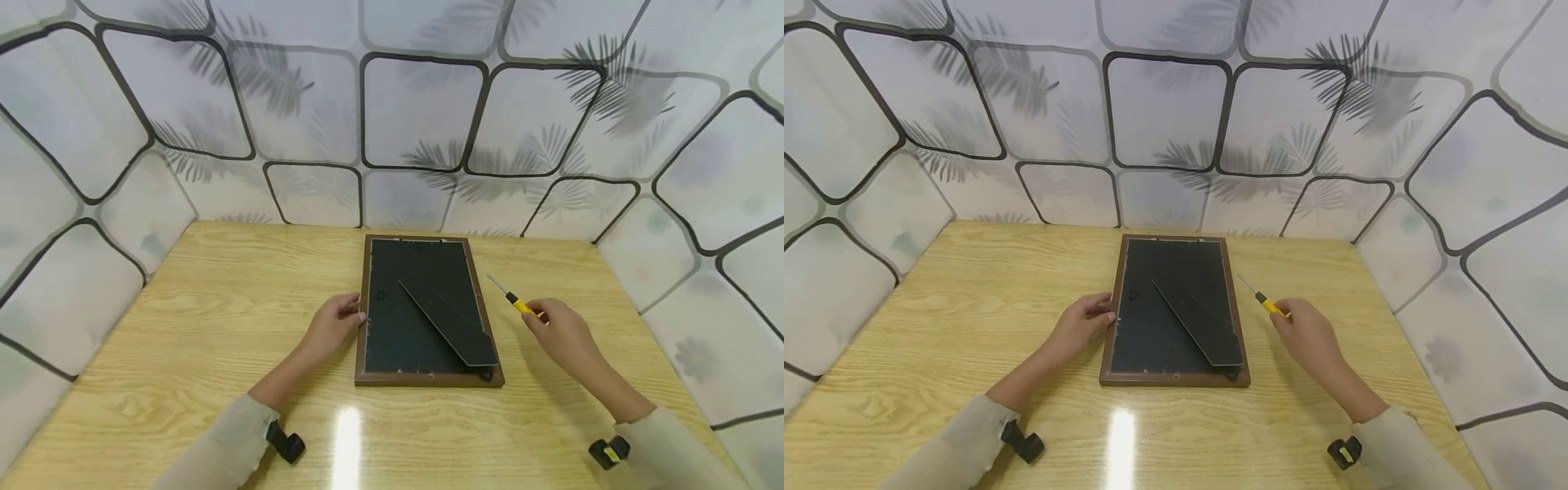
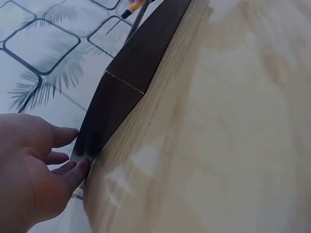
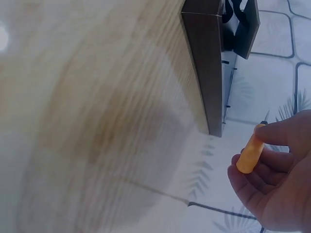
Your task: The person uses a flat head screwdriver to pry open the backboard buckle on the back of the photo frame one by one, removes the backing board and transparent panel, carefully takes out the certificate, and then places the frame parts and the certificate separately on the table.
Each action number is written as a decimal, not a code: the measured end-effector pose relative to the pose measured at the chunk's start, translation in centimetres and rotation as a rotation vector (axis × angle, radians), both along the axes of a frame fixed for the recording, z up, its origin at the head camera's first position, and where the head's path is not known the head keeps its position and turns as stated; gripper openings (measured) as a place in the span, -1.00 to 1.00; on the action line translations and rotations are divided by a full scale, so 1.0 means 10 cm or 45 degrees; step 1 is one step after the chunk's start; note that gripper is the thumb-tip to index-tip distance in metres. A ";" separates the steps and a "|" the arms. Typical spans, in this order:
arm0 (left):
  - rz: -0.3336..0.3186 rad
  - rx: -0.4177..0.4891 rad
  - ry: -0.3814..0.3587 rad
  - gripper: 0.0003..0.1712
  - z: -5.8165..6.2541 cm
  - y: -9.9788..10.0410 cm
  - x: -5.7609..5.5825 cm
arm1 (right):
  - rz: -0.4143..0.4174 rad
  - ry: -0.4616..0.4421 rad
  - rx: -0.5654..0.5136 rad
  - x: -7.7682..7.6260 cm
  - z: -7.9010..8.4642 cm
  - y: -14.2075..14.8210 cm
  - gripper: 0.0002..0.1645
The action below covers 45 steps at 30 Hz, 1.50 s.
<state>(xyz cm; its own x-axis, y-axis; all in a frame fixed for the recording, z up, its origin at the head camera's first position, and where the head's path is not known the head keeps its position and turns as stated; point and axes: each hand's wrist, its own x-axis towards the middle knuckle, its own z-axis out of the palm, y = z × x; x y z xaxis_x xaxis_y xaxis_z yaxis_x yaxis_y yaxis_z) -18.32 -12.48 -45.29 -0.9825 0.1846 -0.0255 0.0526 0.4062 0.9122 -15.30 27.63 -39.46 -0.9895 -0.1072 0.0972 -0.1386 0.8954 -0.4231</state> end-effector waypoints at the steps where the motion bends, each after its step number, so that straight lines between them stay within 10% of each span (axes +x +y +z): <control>1: 0.000 0.000 -0.003 -0.39 0.00 0.00 -0.02 | 0.010 0.008 0.004 -0.04 0.01 -0.03 -0.64; 15: 0.018 -0.041 0.046 -0.43 0.03 0.01 -0.33 | 0.122 0.026 0.015 -0.47 -0.09 -0.49 -0.66; 45: -0.001 -0.005 0.069 -0.42 -0.03 0.02 -0.34 | 0.448 -0.009 0.158 -1.44 0.02 -1.06 -0.70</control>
